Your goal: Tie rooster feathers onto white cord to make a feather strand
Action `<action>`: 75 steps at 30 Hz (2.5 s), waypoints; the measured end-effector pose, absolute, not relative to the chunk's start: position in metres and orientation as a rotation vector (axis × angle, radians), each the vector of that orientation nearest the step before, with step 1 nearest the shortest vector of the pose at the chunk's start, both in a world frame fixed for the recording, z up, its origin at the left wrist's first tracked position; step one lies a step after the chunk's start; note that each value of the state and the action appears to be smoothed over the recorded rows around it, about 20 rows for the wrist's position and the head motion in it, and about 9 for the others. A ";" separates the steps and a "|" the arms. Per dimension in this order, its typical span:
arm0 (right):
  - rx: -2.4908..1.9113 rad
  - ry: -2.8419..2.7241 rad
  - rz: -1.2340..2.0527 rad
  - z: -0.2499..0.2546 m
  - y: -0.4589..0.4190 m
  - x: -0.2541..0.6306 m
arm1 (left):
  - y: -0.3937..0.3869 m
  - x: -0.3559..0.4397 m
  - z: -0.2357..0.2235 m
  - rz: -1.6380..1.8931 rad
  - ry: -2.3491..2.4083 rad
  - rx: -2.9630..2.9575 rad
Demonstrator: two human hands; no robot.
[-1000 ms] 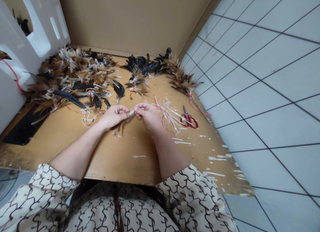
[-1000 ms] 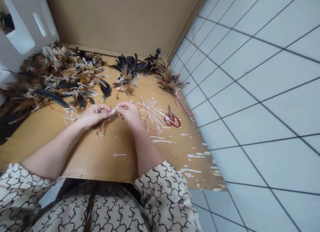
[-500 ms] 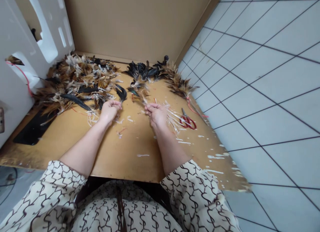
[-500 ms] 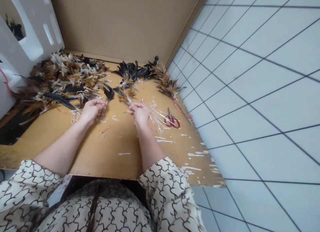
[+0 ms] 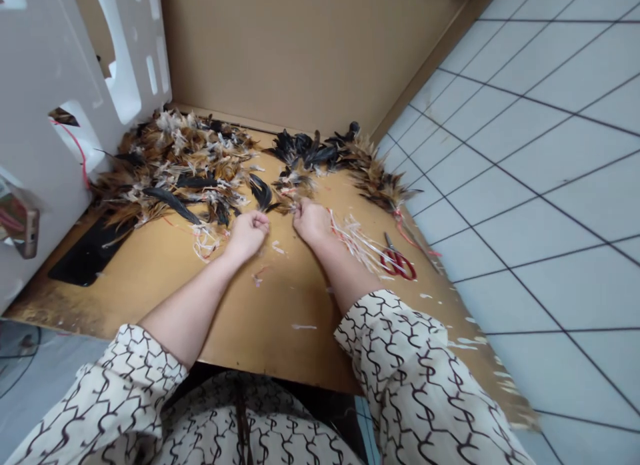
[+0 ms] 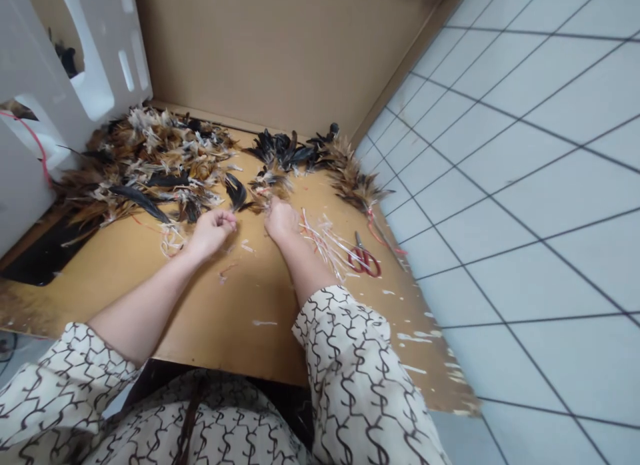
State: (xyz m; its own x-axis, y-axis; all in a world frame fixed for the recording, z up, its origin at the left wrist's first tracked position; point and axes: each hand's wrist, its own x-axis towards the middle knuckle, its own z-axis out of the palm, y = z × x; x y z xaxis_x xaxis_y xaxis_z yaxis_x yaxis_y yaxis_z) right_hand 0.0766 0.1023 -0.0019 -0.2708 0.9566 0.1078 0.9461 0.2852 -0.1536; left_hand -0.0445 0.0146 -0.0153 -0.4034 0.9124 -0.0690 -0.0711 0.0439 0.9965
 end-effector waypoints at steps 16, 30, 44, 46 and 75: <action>-1.898 -1.948 0.243 -0.006 0.177 0.065 | 0.021 -0.039 -0.029 1.330 1.713 1.193; -1.574 -2.340 0.386 -0.002 0.101 0.040 | 0.017 -0.049 -0.014 1.684 1.598 0.863; -1.960 -2.346 0.458 0.011 0.085 0.025 | 0.015 -0.054 -0.001 1.777 1.469 0.553; -1.971 -2.331 0.446 0.010 0.083 0.032 | 0.015 -0.053 -0.002 1.769 1.458 0.585; -1.009 -1.171 1.693 -0.027 0.037 0.074 | 0.022 -0.039 -0.005 1.076 1.762 1.602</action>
